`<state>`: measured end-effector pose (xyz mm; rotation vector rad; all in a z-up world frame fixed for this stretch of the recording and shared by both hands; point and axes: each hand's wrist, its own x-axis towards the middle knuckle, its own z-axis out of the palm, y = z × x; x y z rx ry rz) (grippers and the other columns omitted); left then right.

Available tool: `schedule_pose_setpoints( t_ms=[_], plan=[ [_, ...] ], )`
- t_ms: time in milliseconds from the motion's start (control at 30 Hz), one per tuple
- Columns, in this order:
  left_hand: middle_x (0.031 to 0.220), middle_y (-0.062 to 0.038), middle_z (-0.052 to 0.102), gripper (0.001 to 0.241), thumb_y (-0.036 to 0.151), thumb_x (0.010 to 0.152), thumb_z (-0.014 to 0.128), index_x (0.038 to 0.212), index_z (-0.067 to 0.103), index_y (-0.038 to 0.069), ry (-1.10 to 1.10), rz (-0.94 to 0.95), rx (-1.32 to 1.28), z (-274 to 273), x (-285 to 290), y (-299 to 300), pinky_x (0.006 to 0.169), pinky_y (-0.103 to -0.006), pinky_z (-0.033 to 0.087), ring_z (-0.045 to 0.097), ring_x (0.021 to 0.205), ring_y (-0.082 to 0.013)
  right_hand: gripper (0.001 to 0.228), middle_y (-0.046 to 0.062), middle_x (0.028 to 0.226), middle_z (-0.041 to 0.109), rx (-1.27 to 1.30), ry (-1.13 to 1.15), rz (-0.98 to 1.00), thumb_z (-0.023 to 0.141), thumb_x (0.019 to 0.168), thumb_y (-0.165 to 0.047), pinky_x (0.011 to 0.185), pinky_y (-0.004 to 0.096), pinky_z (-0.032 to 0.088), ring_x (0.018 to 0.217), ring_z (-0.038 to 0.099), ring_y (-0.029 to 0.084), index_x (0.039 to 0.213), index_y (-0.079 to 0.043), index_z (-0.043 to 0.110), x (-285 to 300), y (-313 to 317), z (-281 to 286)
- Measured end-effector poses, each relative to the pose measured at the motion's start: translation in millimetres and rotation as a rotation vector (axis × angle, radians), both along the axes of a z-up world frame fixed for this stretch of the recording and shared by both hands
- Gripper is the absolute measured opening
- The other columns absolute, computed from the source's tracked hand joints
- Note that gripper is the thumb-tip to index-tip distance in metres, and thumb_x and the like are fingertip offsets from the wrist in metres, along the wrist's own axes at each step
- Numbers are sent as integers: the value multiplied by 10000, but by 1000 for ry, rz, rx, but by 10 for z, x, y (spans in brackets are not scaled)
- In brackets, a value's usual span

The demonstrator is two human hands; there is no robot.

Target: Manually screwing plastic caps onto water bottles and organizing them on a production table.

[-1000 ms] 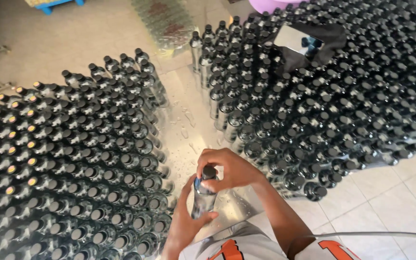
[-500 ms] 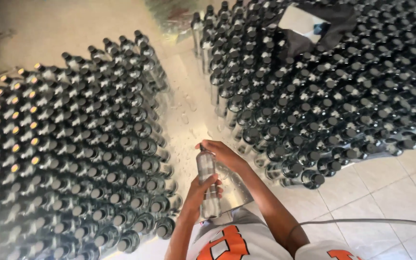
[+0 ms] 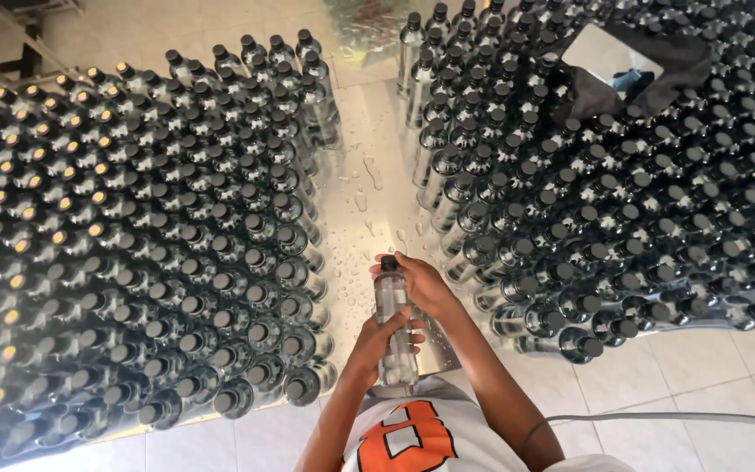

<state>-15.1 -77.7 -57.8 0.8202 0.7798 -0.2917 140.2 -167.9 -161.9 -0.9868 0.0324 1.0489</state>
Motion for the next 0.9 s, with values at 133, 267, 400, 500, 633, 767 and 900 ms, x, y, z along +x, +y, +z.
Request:
schedule_pose_setpoints(
  t_ms=[133,267,400,500,633,767,900],
  plan=[
    [1146,-268,818,504,266,974,790,1351,613,-18,-49,26,-16,-169,-42,12,746,-451,691,814,869,-328,496,165,1234,793,-9,-7,-50,609,1102,-361,1042,410,587,1126,752,242,1403,22,702,-90,39,97],
    [1166,-274,820,511,263,999,815,1347,598,-41,-110,30,-37,-244,-64,44,802,-504,721,843,925,-358,419,112,1239,789,0,-34,-91,614,1130,-302,1121,390,555,1178,737,199,1407,-3,714,-130,55,167],
    [1166,-274,820,498,252,998,804,1343,593,-39,-109,27,-35,-10,-51,33,804,-499,716,842,921,-355,415,130,1254,794,22,-46,-105,622,1130,-299,1107,402,576,1202,746,209,1386,12,722,-67,43,88],
    [1186,-245,833,478,258,955,768,1359,686,16,-9,1,55,159,-6,37,746,-405,660,789,866,-303,441,201,1207,806,83,55,-46,652,1075,-322,950,447,627,1060,784,295,1324,40,698,29,42,45],
    [1110,-253,826,502,258,933,774,1345,645,1,-56,20,58,203,-35,66,733,-405,654,759,799,-300,269,122,1098,808,-353,-417,184,569,1004,-136,793,377,550,925,745,242,1194,-60,742,45,12,-314],
    [1036,-240,809,508,299,917,790,1313,650,14,-143,8,79,214,-57,106,729,-405,647,732,753,-288,395,178,1386,735,-742,-983,261,544,1040,-20,986,396,570,1230,729,314,1371,-79,753,71,-60,-535],
    [1024,-203,792,515,295,957,736,1363,651,-11,-142,-38,83,216,-93,132,743,-412,651,735,757,-278,945,155,1541,683,-549,-498,132,546,863,-762,1132,425,534,1371,688,304,1520,-91,650,4,-1,313]
  ],
)
